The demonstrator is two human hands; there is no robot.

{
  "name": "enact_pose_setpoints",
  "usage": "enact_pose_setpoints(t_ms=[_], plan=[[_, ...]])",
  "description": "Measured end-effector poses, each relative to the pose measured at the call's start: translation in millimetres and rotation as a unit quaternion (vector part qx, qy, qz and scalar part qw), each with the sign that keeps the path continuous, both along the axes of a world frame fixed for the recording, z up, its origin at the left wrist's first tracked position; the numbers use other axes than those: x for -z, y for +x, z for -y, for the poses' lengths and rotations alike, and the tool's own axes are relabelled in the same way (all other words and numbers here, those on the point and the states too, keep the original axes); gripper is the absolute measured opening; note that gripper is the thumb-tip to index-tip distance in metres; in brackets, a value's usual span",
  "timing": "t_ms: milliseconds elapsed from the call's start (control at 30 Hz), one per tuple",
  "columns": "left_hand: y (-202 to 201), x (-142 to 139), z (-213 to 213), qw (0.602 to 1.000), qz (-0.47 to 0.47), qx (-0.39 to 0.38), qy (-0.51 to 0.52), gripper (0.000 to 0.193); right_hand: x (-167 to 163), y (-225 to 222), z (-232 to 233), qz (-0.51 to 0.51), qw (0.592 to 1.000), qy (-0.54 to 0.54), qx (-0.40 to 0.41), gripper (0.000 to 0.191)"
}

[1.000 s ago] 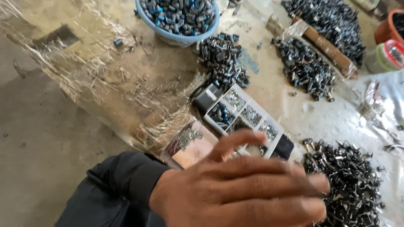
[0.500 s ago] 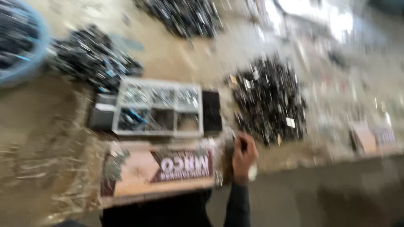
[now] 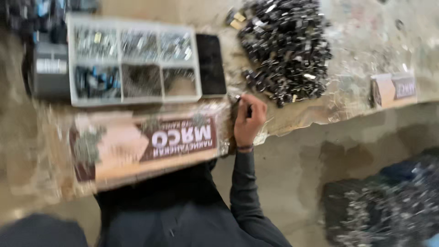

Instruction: The person sits at a workbench assembling small metal components by hand, fitting pieces of each component together and placing finished ones into a compartmented plastic tray. Piles of unassembled black and blue metal parts surround the tray on the table.

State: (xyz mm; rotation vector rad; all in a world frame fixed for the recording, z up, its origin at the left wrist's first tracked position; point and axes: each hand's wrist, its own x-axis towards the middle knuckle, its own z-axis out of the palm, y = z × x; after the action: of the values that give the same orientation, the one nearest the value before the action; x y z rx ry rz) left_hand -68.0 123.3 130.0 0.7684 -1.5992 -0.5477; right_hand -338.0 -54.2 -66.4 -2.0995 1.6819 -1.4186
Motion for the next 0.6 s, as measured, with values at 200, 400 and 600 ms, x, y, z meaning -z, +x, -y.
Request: enact_pose_setpoints(t_ms=[200, 400, 600], plan=[[13.7, 4.1, 16.0, 1.0, -0.012, -0.018, -0.004, 0.03, -5.2, 3.0, 2.4, -0.046, 0.999, -0.019, -0.021, 0.013], [27.3, -4.9, 16.0, 0.998, -0.021, -0.061, -0.002, 0.028, -6.2, 2.8, 2.5, -0.057, 0.998, -0.004, -0.013, 0.014], [79.4, 22.2, 16.1, 0.962, 0.049, -0.252, 0.091, 0.026, -1.2, -3.0, 8.5, -0.054, 0.998, 0.007, -0.028, 0.015]])
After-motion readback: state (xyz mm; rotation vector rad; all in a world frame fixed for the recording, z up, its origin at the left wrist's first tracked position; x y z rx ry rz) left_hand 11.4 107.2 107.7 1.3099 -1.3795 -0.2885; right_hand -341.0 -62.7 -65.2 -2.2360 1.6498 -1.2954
